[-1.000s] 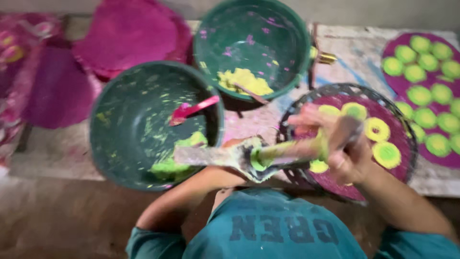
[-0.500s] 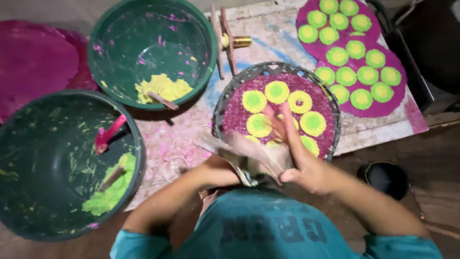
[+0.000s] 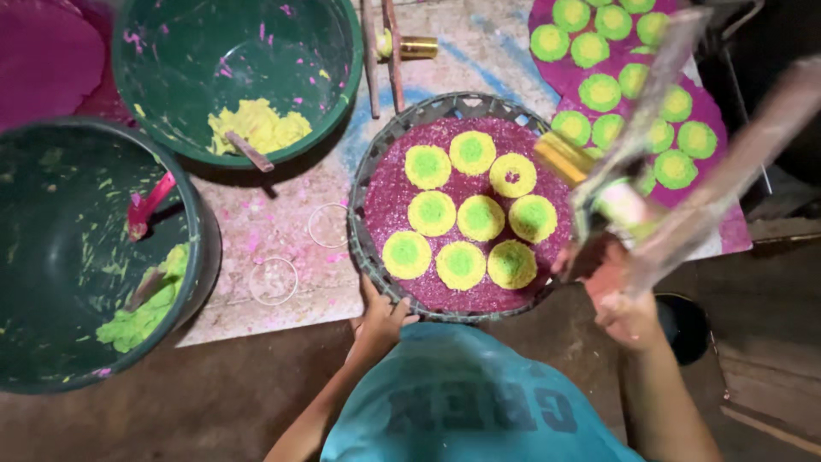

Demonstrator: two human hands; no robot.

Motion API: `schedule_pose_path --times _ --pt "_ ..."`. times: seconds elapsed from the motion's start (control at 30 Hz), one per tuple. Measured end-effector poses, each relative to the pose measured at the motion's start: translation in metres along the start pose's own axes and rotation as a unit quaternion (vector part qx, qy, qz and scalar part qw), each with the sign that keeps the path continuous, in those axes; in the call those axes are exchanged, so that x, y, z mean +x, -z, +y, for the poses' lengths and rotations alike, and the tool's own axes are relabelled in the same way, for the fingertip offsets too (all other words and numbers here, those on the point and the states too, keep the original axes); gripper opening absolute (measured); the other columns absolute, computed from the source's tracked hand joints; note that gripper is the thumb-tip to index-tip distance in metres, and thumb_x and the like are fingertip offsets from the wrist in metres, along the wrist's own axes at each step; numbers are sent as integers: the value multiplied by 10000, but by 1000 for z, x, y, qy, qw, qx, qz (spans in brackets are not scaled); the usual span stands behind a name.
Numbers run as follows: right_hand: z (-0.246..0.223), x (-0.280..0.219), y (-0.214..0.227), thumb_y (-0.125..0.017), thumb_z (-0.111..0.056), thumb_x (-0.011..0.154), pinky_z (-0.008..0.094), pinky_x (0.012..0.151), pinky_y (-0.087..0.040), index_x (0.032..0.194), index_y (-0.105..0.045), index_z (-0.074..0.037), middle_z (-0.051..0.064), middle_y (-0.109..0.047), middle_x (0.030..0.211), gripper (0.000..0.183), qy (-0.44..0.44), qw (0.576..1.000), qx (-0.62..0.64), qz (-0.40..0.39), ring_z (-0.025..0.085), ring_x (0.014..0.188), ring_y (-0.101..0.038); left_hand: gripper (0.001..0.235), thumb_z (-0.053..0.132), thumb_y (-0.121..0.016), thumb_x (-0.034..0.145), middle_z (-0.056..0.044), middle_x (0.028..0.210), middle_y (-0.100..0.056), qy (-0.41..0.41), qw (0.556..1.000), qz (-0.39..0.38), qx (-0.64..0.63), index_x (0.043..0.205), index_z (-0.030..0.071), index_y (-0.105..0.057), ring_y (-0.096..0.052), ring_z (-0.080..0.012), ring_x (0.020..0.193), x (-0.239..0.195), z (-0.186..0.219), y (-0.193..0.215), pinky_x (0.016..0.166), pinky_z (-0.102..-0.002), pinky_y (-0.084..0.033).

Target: The person scoops green and yellow paste into a handheld extruder and presses out circular shapes onto a pink glittery mat. They repeat this process, filling the mat with green-centered yellow circles and then moving to a new mat to continue.

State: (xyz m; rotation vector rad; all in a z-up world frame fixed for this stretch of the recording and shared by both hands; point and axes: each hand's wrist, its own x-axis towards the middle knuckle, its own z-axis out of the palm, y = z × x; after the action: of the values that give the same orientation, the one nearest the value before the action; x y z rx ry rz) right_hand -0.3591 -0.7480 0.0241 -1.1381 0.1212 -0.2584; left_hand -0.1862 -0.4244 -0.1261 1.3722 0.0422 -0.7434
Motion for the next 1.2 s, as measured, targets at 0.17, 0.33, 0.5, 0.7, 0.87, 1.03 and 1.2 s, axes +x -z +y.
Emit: schedule_pose_path --times 0.17,0.33,0.5,0.7,0.87,1.03,1.2 --pt "-20 10 -14 -800 -337 869 468 1096 -443 1540 -371 -36 190 -511 1347 852 39 997 36 60 318 1254 -525 1003 -10 -525 875 -124 1559 -372 -43 978 -38 199 1612 217 116 -585 -202 758 68 39 57 525 -292 -486" --pt "-24 7 -19 -785 -372 881 467 1085 -447 1507 -372 -32 198 -506 1338 824 22 995 21 90 320 1239 -534 550 54 -591 926 -200 1132 -736 -89 937 -18 337 1472 110 -620 -634 -204 915 192 103 91 822 -296 -510" --pt "-20 1 -22 -737 -418 898 444 1050 -450 1475 -362 -4 214 -524 1313 803 -38 995 -8 88 316 1221 -538 444 44 -667 893 -212 1316 -672 -194 930 -19 312 1336 11 -644 -634 -294 1247 252 125 44 1065 -352 -454" --pt "-33 2 -21 -611 -568 952 403 1016 -463 1414 -413 73 209 -578 1236 815 -95 984 -148 -5 298 1134 -589 498 -37 -612 945 -188 1488 -585 -394 829 4 396 1441 7 -611 -519 -333 1422 202 176 -43 1230 -397 -387" --pt "-32 -5 -25 -444 -729 919 437 925 -525 1460 -437 47 232 -678 1185 946 -291 955 3 -51 321 1044 -677 838 551 -586 1031 -174 1605 -403 44 746 -518 -417 1680 116 -283 -332 -348 1513 128 189 -133 1322 -489 -246" --pt "-39 -7 -17 -378 -605 908 477 948 -541 1421 -467 -21 206 -698 1209 783 -448 893 -30 24 331 1049 -700 781 505 -580 981 -99 1387 -548 7 673 -567 -476 1604 89 -361 -481 -270 1378 106 192 -158 1274 -441 -313" --pt "-51 -4 -2 -236 -579 1023 442 923 -559 1352 -578 11 181 -726 1090 757 -448 879 -164 22 270 994 -707 340 329 -510 995 -58 1113 -540 14 666 -519 -535 1226 80 -530 -539 -224 1135 128 161 -175 1178 -418 -387"
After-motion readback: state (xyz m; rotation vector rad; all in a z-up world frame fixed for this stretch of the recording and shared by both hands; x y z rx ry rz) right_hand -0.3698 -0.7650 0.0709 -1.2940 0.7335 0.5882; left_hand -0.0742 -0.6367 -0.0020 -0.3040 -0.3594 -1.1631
